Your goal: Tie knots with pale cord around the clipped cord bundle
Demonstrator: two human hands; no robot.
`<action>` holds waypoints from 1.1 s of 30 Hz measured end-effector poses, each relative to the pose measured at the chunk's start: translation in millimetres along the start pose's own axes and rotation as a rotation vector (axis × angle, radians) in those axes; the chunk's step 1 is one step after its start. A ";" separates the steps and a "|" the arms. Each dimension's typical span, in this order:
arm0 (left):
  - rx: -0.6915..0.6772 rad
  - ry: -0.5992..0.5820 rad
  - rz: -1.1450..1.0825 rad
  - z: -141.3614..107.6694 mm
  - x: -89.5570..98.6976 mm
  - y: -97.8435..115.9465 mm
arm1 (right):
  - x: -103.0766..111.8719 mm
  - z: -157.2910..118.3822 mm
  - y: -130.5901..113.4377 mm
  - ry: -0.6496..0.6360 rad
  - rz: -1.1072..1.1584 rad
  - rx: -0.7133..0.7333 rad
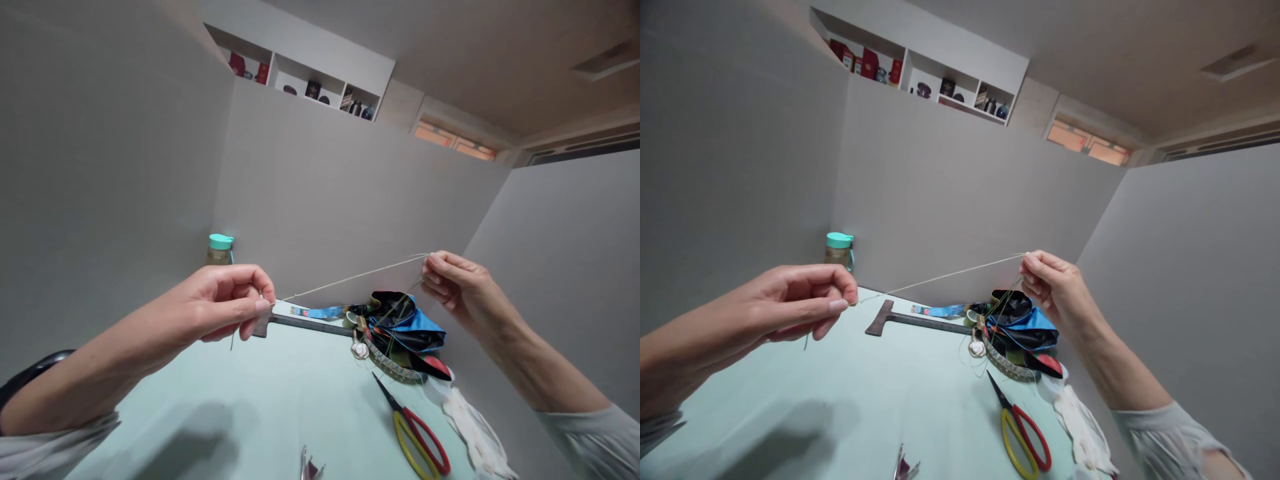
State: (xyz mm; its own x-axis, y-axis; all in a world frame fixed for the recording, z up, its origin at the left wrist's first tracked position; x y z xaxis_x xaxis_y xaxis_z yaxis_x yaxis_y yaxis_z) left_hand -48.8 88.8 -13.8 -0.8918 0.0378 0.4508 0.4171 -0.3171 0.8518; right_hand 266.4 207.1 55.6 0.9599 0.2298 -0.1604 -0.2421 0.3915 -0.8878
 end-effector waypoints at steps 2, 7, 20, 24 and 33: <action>0.004 -0.001 0.071 -0.2 0.2 2.6 | 4.7 0.0 0.4 0.012 -0.013 0.002; 0.005 -0.025 0.070 -3.1 3.9 4.8 | 18.7 0.4 4.3 0.025 -0.054 -0.017; -0.182 0.017 -0.197 -21.7 13.8 19.2 | 28.3 -15.5 29.7 -0.070 -0.113 -0.081; -0.224 -0.102 -0.317 -19.5 5.1 16.3 | 26.2 -19.5 28.9 -0.083 -0.113 -0.086; -0.260 -0.090 -0.461 -23.7 -4.4 21.8 | 24.0 -27.5 24.7 -0.094 -0.097 -0.078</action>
State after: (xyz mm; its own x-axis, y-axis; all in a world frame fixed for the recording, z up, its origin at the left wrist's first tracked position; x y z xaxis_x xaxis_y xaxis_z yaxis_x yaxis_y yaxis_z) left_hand -39.9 59.3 -3.5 -0.9489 0.3062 0.0760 -0.0820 -0.4720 0.8778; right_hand 287.3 197.8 18.0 0.9598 0.2785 -0.0344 -0.1338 0.3464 -0.9285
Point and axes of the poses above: each hand's wrist, its own z-axis towards the middle knuckle, its own x-axis out of the back of the hand, y = z × x, the point moved 8 cm from there along z, towards the middle knuckle, and after that the axes turned 12 degrees about z, right-handed, at the moved point
